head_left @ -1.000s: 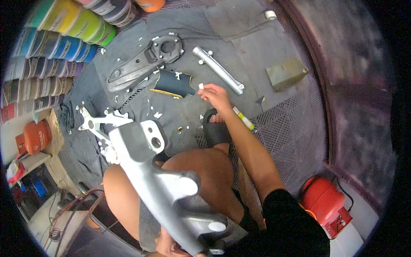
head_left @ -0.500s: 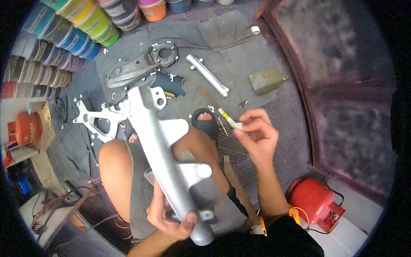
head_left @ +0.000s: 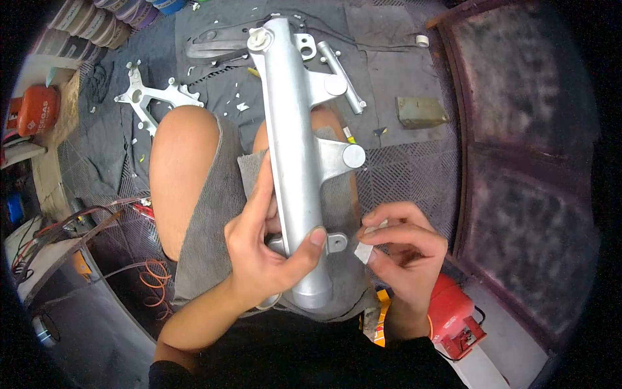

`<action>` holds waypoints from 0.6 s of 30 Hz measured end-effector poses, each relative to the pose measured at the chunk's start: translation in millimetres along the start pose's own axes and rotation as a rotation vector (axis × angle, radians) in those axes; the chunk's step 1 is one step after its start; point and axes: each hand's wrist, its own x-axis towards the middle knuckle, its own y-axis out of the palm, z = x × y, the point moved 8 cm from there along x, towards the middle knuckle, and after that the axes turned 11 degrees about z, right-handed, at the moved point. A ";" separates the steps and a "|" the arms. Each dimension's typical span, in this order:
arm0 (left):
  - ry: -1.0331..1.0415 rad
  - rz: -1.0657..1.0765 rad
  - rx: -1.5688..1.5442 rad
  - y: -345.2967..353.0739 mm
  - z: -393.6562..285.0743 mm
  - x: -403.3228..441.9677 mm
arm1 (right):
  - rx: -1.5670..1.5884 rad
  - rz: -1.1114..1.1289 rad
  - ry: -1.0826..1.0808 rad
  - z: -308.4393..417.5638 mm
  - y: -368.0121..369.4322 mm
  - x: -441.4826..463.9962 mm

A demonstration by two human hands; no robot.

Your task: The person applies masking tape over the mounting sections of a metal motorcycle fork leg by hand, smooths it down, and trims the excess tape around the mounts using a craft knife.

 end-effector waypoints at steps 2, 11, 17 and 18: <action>0.037 0.003 0.057 1.3 -3.7 1.4 | -0.073 -0.024 0.039 12.5 1.9 -1.1; 0.061 0.007 0.069 5.3 -8.4 3.9 | -0.454 -0.091 -0.026 22.7 13.9 -1.2; 0.073 -0.005 0.068 3.4 -6.3 2.6 | -0.428 -0.139 0.044 12.9 10.8 -3.5; 0.068 -0.007 0.066 2.8 -5.9 2.4 | -0.336 -0.161 0.064 9.6 10.7 -3.6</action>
